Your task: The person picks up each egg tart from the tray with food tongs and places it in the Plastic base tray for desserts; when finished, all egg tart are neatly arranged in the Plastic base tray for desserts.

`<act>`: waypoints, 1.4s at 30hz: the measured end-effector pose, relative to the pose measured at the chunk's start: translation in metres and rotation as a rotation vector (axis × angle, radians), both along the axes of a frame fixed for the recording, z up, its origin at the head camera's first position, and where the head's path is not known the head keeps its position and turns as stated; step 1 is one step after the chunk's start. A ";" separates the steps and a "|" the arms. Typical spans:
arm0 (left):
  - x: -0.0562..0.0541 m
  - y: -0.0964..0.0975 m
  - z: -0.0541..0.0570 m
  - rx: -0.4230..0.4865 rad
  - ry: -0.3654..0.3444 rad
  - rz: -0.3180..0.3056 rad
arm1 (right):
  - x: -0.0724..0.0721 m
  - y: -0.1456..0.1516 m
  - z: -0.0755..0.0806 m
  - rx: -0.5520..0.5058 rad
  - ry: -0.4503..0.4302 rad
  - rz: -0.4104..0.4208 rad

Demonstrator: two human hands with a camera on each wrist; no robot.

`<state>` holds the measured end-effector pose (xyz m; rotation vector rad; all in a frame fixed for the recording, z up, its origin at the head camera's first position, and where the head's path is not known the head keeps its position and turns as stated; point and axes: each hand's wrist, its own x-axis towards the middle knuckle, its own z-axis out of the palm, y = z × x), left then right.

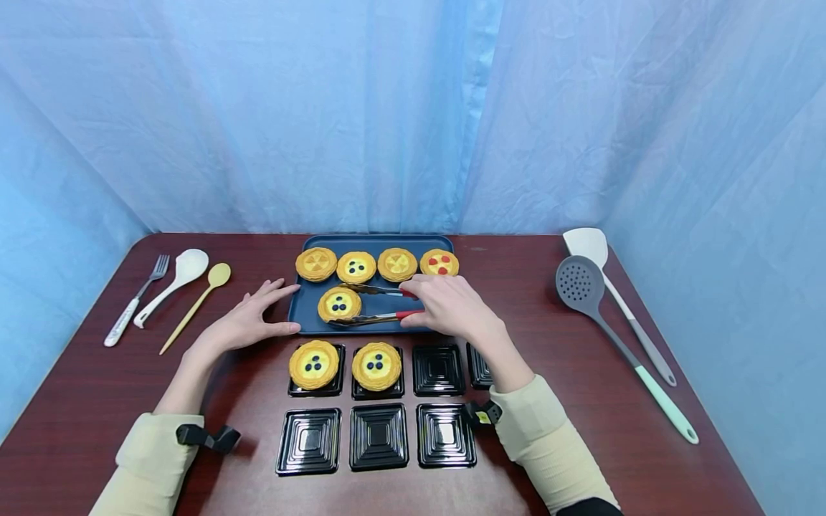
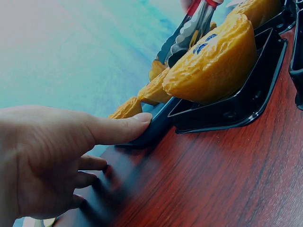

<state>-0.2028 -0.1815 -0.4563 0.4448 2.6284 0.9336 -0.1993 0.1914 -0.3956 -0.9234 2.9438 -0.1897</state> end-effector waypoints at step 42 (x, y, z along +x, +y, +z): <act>-0.004 0.003 -0.002 0.002 0.005 -0.012 | 0.077 0.166 0.030 -0.041 0.010 0.023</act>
